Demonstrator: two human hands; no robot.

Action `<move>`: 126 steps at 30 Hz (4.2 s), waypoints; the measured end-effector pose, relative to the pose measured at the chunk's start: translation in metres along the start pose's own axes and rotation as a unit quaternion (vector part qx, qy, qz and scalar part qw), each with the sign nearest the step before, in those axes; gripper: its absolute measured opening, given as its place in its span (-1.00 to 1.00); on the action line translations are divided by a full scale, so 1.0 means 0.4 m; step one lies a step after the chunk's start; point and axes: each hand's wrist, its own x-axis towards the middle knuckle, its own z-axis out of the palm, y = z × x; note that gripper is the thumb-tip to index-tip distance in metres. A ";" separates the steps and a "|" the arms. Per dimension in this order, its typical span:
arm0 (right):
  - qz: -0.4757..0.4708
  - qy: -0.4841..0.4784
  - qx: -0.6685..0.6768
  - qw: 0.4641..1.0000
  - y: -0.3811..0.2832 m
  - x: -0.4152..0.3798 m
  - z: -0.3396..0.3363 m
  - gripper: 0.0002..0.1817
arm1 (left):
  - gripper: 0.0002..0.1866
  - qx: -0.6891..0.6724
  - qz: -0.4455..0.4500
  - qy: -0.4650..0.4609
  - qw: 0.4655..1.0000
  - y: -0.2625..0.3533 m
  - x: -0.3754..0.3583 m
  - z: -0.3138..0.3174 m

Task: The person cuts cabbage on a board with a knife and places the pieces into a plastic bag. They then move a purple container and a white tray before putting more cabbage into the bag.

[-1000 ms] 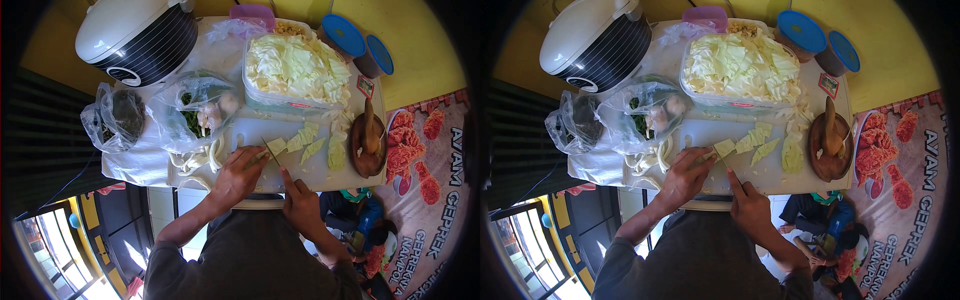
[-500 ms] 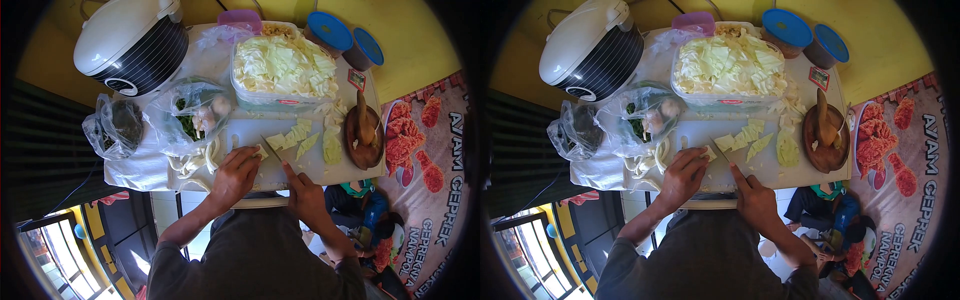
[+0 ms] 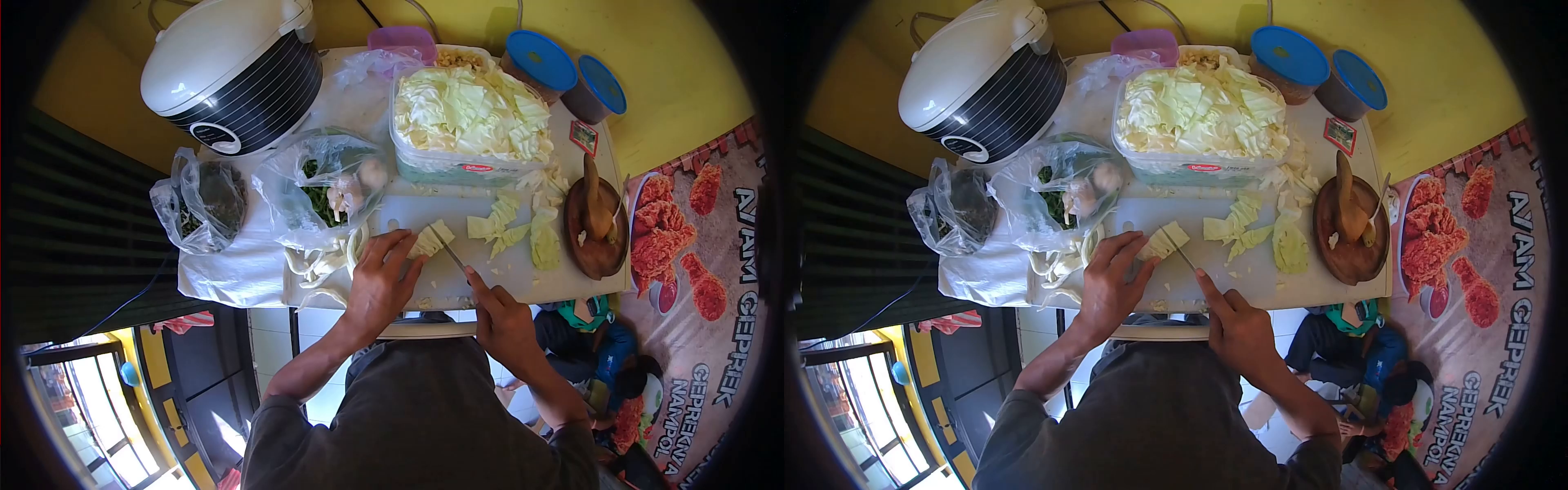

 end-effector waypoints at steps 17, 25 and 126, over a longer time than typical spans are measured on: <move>0.006 -0.043 -0.052 0.998 -0.039 0.031 0.024 -0.22 | -0.81 -0.021 0.016 -0.028 0.999 -0.002 0.012 0.004; 0.002 -0.050 -0.049 0.998 -0.027 0.016 0.019 -0.22 | -0.85 -0.023 0.023 -0.044 0.999 -0.002 0.023 -0.004; 0.175 0.042 0.017 0.984 0.044 0.001 -0.084 -0.48 | -0.66 -0.034 0.134 -0.028 0.990 0.091 0.207 -0.016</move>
